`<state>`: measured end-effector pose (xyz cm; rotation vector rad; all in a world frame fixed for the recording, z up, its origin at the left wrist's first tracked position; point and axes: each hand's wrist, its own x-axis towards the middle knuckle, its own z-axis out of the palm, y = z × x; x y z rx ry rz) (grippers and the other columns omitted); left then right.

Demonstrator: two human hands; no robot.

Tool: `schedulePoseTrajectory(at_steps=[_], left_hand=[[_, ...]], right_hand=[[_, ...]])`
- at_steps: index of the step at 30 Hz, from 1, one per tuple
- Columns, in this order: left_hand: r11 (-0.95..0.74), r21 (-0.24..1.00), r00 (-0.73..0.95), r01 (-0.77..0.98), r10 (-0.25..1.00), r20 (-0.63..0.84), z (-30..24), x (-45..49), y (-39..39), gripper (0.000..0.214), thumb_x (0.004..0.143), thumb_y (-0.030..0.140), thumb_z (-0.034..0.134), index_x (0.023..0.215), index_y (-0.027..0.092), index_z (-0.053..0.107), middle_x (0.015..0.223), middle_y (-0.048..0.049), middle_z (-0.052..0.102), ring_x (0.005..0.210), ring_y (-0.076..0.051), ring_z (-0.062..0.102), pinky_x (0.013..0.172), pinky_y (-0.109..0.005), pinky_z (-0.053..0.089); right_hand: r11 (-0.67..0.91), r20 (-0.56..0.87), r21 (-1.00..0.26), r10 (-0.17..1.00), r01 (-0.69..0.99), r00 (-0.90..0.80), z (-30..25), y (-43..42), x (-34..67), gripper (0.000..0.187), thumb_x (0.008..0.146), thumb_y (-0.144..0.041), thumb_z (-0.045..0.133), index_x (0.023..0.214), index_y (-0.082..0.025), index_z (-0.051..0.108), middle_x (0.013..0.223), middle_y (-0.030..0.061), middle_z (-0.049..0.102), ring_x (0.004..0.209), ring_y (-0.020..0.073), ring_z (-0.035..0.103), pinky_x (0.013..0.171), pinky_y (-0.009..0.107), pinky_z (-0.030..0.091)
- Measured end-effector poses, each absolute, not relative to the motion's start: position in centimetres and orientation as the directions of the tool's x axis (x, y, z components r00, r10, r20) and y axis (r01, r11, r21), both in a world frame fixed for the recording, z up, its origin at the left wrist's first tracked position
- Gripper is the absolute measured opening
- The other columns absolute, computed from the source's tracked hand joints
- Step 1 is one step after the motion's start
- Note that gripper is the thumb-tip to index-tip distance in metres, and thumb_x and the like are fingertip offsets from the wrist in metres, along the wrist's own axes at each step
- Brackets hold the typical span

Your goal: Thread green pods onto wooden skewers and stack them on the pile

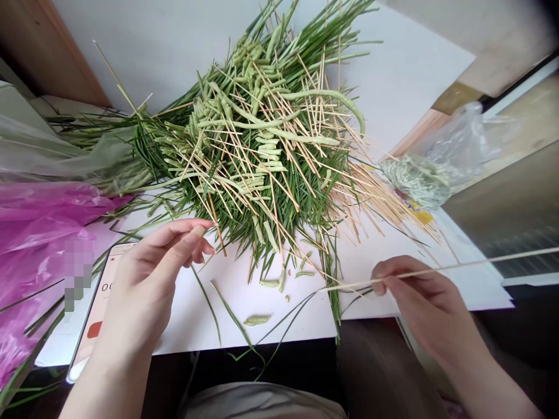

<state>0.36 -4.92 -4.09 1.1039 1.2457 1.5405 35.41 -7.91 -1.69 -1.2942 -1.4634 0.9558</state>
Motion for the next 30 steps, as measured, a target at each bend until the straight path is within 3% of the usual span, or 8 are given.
schedulePoseTrajectory(at_steps=[3,8,11,14,19,30], left_hand=[[-0.141,0.988,-0.247,-0.068,0.962,0.121,-4.2,0.3,-4.9,0.014,0.091,0.035,0.072,0.101,0.030,0.080,0.083,-0.0013,0.067,0.076,-0.017,0.053,0.069,-0.031,0.042],[-0.125,0.991,-0.250,-0.045,0.962,0.110,-4.0,0.5,-4.9,0.013,0.090,0.036,0.072,0.099,0.030,0.080,0.085,-0.0017,0.069,0.075,-0.018,0.053,0.069,-0.032,0.042],[-0.122,0.992,-0.254,-0.044,0.961,0.107,-4.0,0.5,-4.9,0.015,0.090,0.037,0.073,0.100,0.029,0.080,0.082,-0.0017,0.067,0.075,-0.018,0.053,0.068,-0.032,0.042],[-0.115,0.992,-0.246,-0.060,0.965,0.097,-4.1,0.4,-4.9,0.016,0.090,0.037,0.073,0.101,0.028,0.080,0.081,-0.0010,0.067,0.075,-0.017,0.053,0.069,-0.030,0.042],[-0.105,0.991,-0.230,-0.077,0.970,0.085,-4.2,0.1,-4.9,0.016,0.090,0.034,0.073,0.103,0.026,0.079,0.082,-0.0008,0.068,0.077,-0.016,0.053,0.070,-0.029,0.041],[-0.121,0.989,-0.244,-0.088,0.965,0.096,-4.3,0.1,-4.8,0.015,0.090,0.033,0.074,0.101,0.025,0.080,0.083,-0.0011,0.068,0.077,-0.015,0.053,0.069,-0.028,0.041]], right_hand=[[0.085,0.023,-0.942,0.982,0.326,-0.190,-1.0,-8.5,35.0,0.025,0.101,-0.041,0.063,0.084,-0.026,0.074,0.067,0.0011,0.062,0.063,0.0178,0.057,0.059,0.027,0.047],[0.080,0.013,-0.952,0.975,0.294,-0.223,-0.5,-8.5,34.0,0.034,0.104,-0.047,0.057,0.086,-0.026,0.076,0.074,0.0020,0.067,0.057,0.0164,0.055,0.056,0.029,0.044],[0.063,-0.017,-0.962,0.958,0.267,-0.287,-0.8,-8.0,33.0,0.057,0.108,-0.056,0.043,0.071,-0.022,0.071,0.068,0.0029,0.064,0.054,0.0153,0.050,0.057,0.030,0.042],[0.029,-0.061,-0.943,0.964,0.330,-0.260,-1.1,-7.4,31.8,0.070,0.107,-0.064,0.036,0.055,-0.020,0.055,0.053,0.0011,0.051,0.048,0.0140,0.041,0.050,0.029,0.031],[0.070,-0.049,-0.902,0.964,0.426,-0.263,-1.0,-6.6,30.6,0.072,0.107,-0.067,0.031,0.053,-0.020,0.036,0.049,-0.0018,0.037,0.048,0.0130,0.035,0.052,0.031,0.027],[0.083,-0.058,-0.909,0.945,0.409,-0.321,-1.8,-5.8,30.1,0.066,0.109,-0.062,0.033,0.057,-0.021,0.036,0.050,-0.0033,0.037,0.049,0.0128,0.037,0.052,0.030,0.026]])
